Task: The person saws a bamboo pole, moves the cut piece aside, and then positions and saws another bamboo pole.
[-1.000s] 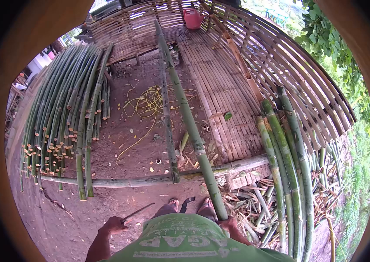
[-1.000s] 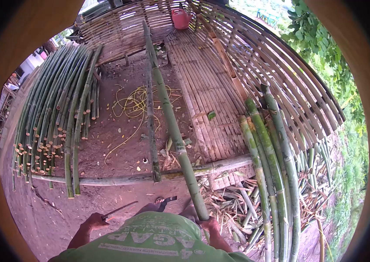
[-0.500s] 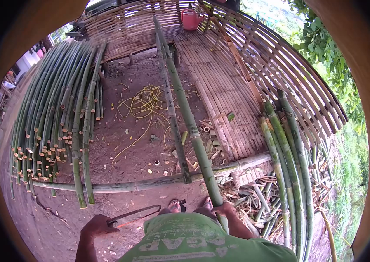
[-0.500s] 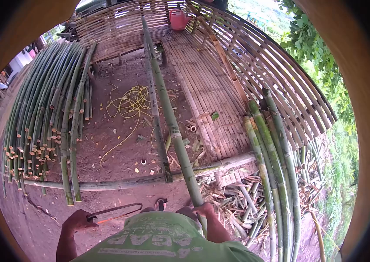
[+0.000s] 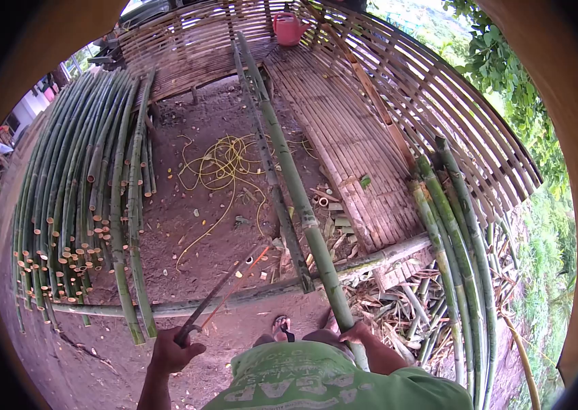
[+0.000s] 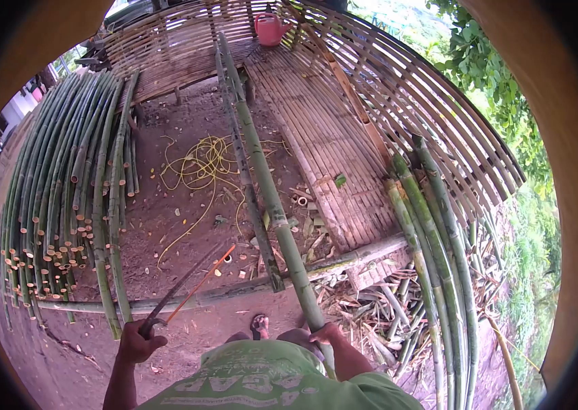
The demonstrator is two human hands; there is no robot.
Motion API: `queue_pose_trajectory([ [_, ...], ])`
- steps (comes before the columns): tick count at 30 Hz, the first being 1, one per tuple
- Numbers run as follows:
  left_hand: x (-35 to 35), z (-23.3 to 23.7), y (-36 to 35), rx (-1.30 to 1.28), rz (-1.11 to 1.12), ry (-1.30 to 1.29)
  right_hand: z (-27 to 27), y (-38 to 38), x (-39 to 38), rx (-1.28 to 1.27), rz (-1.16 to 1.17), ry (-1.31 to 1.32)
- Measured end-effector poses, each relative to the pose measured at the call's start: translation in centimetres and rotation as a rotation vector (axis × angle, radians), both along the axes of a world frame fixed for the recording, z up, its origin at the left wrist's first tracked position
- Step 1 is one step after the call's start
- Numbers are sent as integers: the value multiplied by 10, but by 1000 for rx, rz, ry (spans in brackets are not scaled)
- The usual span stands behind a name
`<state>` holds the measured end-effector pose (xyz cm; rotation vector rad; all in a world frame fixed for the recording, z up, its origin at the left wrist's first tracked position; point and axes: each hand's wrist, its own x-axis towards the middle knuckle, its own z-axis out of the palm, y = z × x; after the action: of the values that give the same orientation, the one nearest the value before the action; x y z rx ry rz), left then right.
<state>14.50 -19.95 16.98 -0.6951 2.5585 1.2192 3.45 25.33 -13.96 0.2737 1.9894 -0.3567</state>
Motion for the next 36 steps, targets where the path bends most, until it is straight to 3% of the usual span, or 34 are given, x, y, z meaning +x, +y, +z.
queue_pose_trajectory([
  [6, -38, -34, 13, -31, -184, 101, -12, -10, -3, -71, -17, 44],
  [13, -53, -92, 28, -18, -405, 236, 10, -21, -9, -47, -57, 13],
  [16, -67, -94, 37, 13, -457, 285, -34, -20, -13, 6, -39, 6],
  [19, -74, -109, 39, 33, -494, 179, -123, -18, -16, -36, 235, -128],
  [20, -77, -113, 39, 37, -475, 99, -34, -42, -34, -17, 166, -12],
  [22, -88, -124, 41, 30, -485, 55, -16, -47, -45, -85, -61, 51],
  [29, -106, -193, 44, 48, -597, 103, -36, -58, -56, -12, -114, 20],
  [36, -111, -216, 56, 67, -697, 125, -36, -61, -56, 52, -142, 10],
])
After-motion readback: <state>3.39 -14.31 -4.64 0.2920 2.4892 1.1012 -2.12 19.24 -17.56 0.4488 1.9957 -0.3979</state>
